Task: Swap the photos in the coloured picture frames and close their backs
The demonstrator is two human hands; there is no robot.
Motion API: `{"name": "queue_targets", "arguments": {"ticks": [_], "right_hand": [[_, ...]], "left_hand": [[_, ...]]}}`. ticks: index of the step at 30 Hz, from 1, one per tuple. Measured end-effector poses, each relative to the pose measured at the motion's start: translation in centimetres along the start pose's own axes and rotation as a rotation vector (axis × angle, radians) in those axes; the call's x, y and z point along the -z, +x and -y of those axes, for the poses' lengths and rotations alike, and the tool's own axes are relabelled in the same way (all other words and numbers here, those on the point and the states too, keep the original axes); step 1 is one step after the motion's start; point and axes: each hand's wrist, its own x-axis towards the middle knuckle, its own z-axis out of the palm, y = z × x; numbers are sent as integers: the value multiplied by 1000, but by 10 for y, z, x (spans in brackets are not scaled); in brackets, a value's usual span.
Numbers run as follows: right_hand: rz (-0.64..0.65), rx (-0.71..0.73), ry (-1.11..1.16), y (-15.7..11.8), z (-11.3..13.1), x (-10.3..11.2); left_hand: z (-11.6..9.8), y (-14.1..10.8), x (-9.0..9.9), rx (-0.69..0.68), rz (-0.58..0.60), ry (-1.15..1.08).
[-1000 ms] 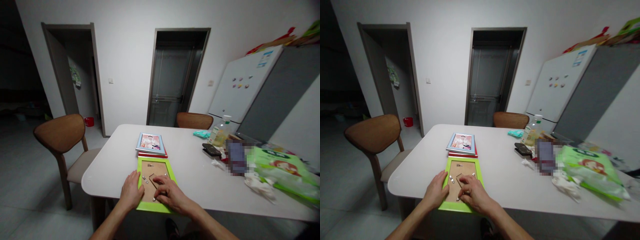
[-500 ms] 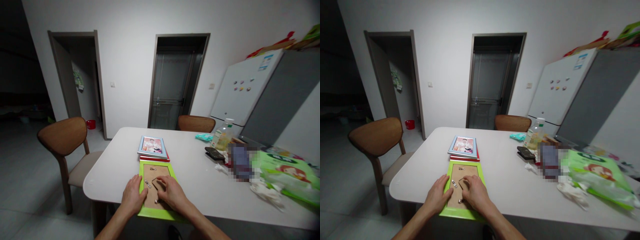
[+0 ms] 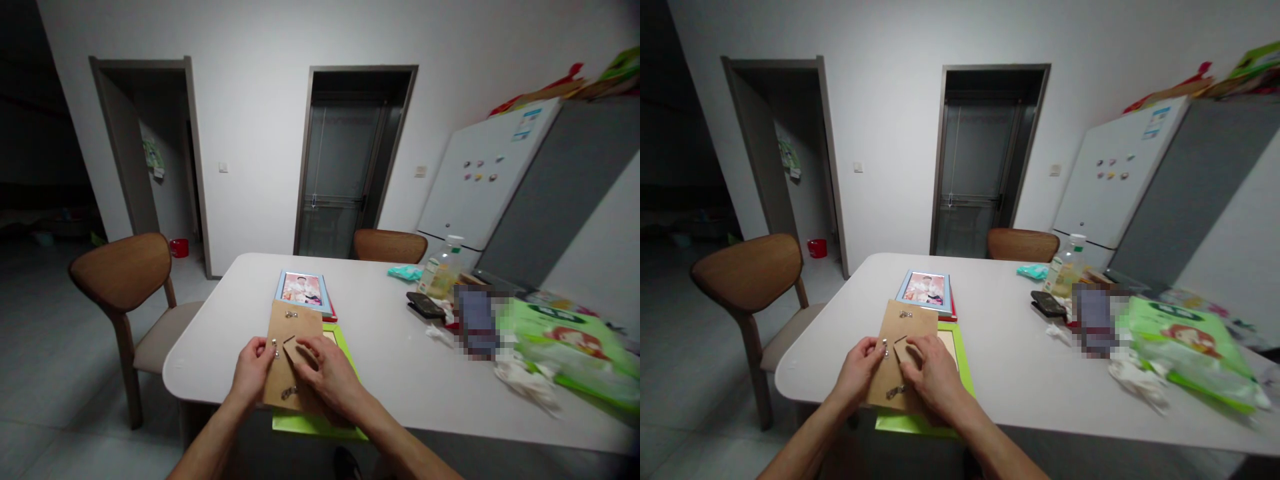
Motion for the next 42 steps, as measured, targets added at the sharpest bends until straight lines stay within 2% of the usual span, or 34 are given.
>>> {"name": "queue_targets", "arguments": {"ticks": [3,6,10,16,21,24,27,29,30,32,34,37,40,42], "right_hand": [[-28,-38,-1,-1,-13,6],[-55,-174,-171,-5,-46,10],[29,-339,-343,-12,-81,9],[50,-344,-321,-10,-93,8],[18,-445,-171,-8,-100,14],[28,-554,154,-13,-95,17],[63,-608,600,-18,-79,20],[51,-633,828,-20,-67,23],[26,-646,907,-20,-61,25],[-35,-672,995,-20,-51,30],[-70,-679,1023,-19,-43,34],[-85,-645,1065,-19,-36,38],[-101,-595,1138,-19,-32,38],[-97,-572,1148,-18,-32,37]], "left_hand": [[4,5,28,65,-30,-64],[13,9,62,122,-85,-73],[30,16,94,174,-134,-1],[48,26,106,157,-145,255],[40,27,110,95,-193,532],[27,23,99,15,-208,628],[11,7,63,-84,-146,645],[-1,-11,28,-157,-39,620],[-7,-21,10,-221,72,579],[-18,-40,-23,-328,250,508],[-29,-55,-47,-396,346,495],[-41,-64,-61,-461,387,503],[-47,-64,-61,-550,439,521],[-49,-63,-61,-590,419,545]]}}
